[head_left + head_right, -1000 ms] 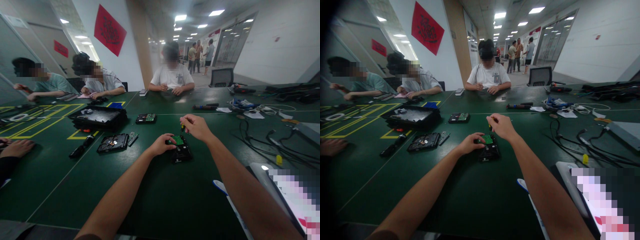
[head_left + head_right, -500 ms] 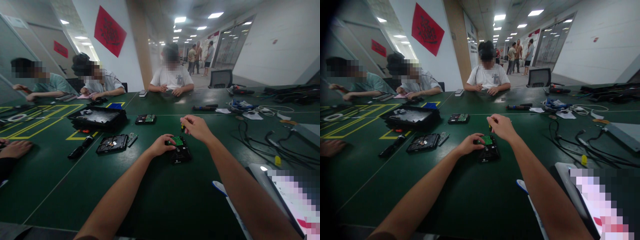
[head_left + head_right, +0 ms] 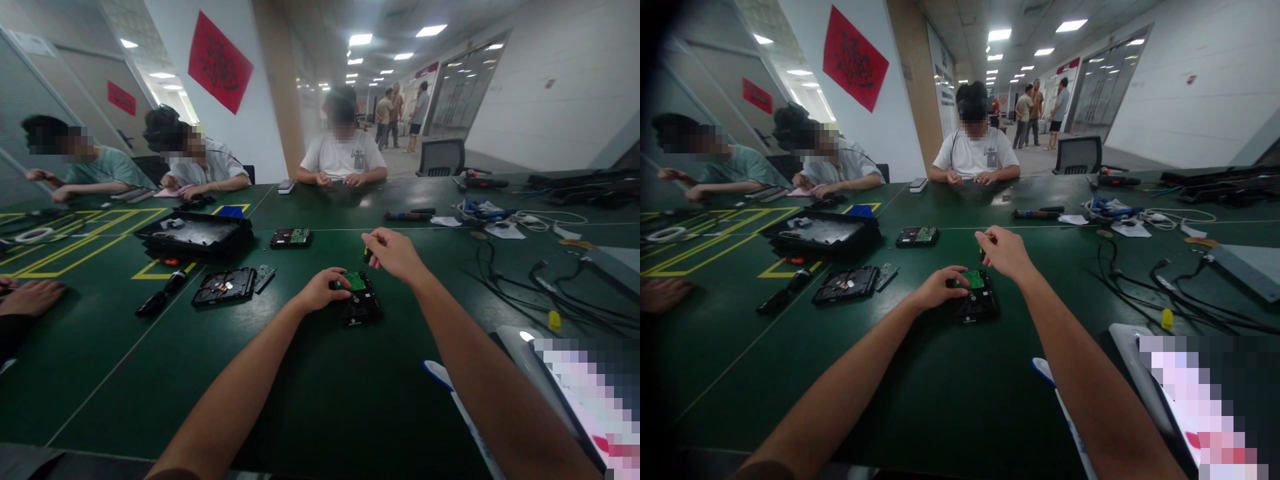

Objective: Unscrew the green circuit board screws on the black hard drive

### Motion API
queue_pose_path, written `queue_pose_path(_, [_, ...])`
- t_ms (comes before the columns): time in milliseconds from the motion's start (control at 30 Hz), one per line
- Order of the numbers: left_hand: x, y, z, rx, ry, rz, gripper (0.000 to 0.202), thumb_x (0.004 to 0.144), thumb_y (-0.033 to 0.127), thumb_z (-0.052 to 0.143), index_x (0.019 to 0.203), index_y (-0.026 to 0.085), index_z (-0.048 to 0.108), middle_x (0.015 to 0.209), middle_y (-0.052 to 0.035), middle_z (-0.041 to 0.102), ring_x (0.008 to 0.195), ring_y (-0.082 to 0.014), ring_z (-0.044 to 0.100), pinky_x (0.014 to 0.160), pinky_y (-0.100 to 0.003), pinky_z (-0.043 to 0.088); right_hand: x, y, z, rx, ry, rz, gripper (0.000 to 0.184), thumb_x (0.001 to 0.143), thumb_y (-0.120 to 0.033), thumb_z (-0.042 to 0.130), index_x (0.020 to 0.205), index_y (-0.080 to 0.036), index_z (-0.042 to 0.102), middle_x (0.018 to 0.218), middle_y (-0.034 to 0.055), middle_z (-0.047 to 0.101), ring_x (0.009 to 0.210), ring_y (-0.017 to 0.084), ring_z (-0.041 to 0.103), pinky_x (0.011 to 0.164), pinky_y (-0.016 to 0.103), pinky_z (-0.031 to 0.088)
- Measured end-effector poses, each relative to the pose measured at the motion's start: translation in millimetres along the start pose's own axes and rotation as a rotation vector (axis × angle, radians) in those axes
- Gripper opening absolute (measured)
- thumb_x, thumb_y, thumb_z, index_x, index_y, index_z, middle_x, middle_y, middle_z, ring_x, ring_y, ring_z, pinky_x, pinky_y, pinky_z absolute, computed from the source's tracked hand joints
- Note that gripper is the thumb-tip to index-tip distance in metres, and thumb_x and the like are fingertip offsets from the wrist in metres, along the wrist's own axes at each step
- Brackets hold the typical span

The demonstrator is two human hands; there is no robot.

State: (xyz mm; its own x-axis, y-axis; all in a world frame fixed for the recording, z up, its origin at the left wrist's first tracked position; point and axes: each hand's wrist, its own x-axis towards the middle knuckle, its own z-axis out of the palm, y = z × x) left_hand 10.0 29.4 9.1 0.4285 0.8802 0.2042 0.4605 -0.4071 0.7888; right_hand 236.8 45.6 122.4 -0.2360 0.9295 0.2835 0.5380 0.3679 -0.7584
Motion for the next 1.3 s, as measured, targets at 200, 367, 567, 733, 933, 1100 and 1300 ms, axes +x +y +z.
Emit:
queue_pose_path(200, [-0.6, 1.7, -0.5, 0.004, -0.002, -0.004, 0.020, 0.080, 0.028, 0.081, 0.098, 0.022, 0.078, 0.142, -0.0093, 0.059, 0.131, -0.0270, 0.057, 0.116, -0.047, 0.037, -1.4, -3.3, 1.5, -0.009, -0.092, -0.101, 0.036, 0.096, -0.054, 0.055, 0.092, -0.021, 0.069, 0.074, 0.0037, 0.070, 0.059, 0.015, 0.062, 0.060, 0.030, 0.045])
queue_pose_path(367, [-0.5, 1.0, -0.1, 0.003, 0.003, -0.002, 0.021, 0.080, 0.029, 0.081, 0.099, 0.021, 0.078, 0.143, -0.0102, 0.058, 0.131, -0.0273, 0.056, 0.116, -0.046, 0.037, 0.0, 1.5, 5.5, 0.131, -0.171, -0.072, 0.035, 0.096, -0.053, 0.055, 0.100, -0.021, 0.070, 0.079, 0.0055, 0.072, 0.059, 0.015, 0.064, 0.056, 0.029, 0.047])
queue_pose_path(567, [-0.4, 0.5, -0.6, 0.009, -0.005, 0.010, 0.021, 0.080, 0.029, 0.081, 0.099, 0.021, 0.078, 0.142, -0.0103, 0.058, 0.131, -0.0275, 0.056, 0.115, -0.045, 0.038, 1.2, 2.1, 3.0, 0.067, -0.106, -0.049, 0.039, 0.097, -0.056, 0.053, 0.092, -0.020, 0.067, 0.066, 0.0028, 0.067, 0.056, 0.016, 0.063, 0.058, 0.029, 0.048])
queue_pose_path(733, [-0.1, -1.5, -0.4, 0.005, -0.006, 0.014, 0.021, 0.080, 0.029, 0.081, 0.099, 0.022, 0.078, 0.142, -0.0101, 0.058, 0.131, -0.0268, 0.057, 0.115, -0.044, 0.038, -1.5, -3.3, 0.2, -0.004, -0.097, -0.071, 0.040, 0.096, -0.057, 0.052, 0.092, -0.021, 0.068, 0.065, 0.0019, 0.067, 0.056, 0.015, 0.063, 0.061, 0.030, 0.045])
queue_pose_path(933, [-0.6, -0.9, -0.7, 0.007, -0.004, 0.017, 0.020, 0.080, 0.029, 0.081, 0.099, 0.022, 0.078, 0.142, -0.0095, 0.058, 0.131, -0.0259, 0.056, 0.115, -0.045, 0.038, -3.9, -6.6, -3.4, -0.046, -0.115, -0.092, 0.039, 0.097, -0.054, 0.052, 0.091, -0.020, 0.070, 0.064, 0.0029, 0.067, 0.058, 0.016, 0.063, 0.064, 0.031, 0.044])
queue_pose_path(1100, [-1.3, 2.9, -1.9, 0.011, -0.010, 0.000, 0.020, 0.080, 0.029, 0.081, 0.099, 0.021, 0.078, 0.144, -0.0099, 0.057, 0.132, -0.0269, 0.056, 0.116, -0.046, 0.037, -4.6, -7.8, -5.0, -0.061, -0.122, -0.093, 0.040, 0.097, -0.054, 0.051, 0.091, -0.020, 0.071, 0.067, 0.0045, 0.068, 0.060, 0.016, 0.063, 0.064, 0.032, 0.043])
queue_pose_path(1300, [-1.2, 3.0, -2.0, 0.012, -0.011, -0.007, 0.021, 0.079, 0.028, 0.082, 0.099, 0.022, 0.078, 0.143, -0.0096, 0.058, 0.132, -0.0278, 0.056, 0.117, -0.047, 0.037, -4.4, -7.4, -4.8, -0.043, -0.128, -0.091, 0.040, 0.096, -0.056, 0.052, 0.091, -0.021, 0.071, 0.067, 0.0037, 0.068, 0.059, 0.016, 0.063, 0.062, 0.031, 0.044])
